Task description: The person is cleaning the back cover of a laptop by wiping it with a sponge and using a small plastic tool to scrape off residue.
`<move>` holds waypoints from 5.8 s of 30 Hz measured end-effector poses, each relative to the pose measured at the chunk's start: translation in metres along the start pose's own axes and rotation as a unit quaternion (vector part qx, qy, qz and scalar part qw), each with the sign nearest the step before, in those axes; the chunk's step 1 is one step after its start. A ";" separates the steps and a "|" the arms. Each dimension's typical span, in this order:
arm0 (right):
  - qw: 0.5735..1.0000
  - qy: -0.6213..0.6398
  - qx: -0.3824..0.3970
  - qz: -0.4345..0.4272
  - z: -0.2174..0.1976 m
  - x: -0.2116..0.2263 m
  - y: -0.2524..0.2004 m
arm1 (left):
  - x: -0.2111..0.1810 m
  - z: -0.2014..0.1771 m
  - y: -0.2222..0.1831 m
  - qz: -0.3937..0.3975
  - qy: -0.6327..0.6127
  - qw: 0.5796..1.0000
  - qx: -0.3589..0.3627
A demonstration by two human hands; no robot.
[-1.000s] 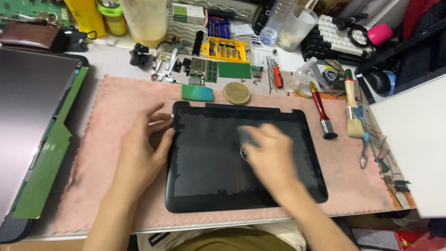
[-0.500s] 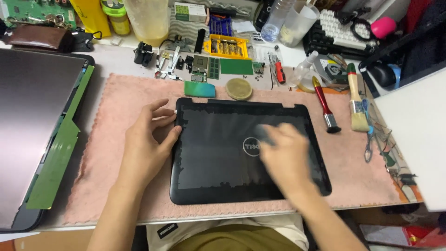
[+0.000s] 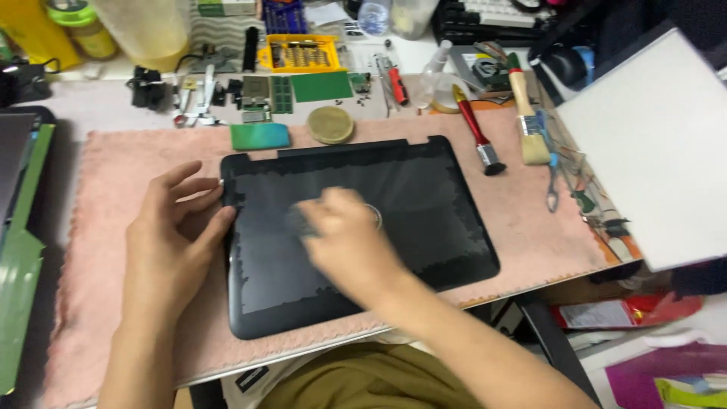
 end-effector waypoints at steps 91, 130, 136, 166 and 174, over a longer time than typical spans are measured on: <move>0.979 -0.037 0.199 0.028 0.031 -0.030 0.191 | 0.020 -0.060 -0.006 -0.156 0.062 0.969 -0.181; 0.946 -0.034 0.193 -0.259 0.061 -0.007 0.154 | -0.002 0.005 -0.013 0.133 0.082 0.988 -0.017; 0.933 -0.037 0.179 -0.309 0.051 0.006 0.139 | 0.000 -0.005 -0.011 0.075 0.009 0.996 -0.055; 0.914 -0.068 0.096 -0.389 0.060 -0.009 0.118 | 0.007 -0.006 -0.013 0.081 0.042 0.993 -0.078; 0.926 -0.087 0.101 -0.353 0.056 -0.011 0.120 | 0.001 -0.007 -0.012 0.090 0.066 0.991 -0.077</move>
Point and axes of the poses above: each hand's wrist, its own y-axis towards the middle knuckle, its own z-axis out of the palm, x = y × z, the point moved 5 cm from there along y, towards the middle knuckle, and after that the axes turned 6 degrees about z, right-handed, at the moved point
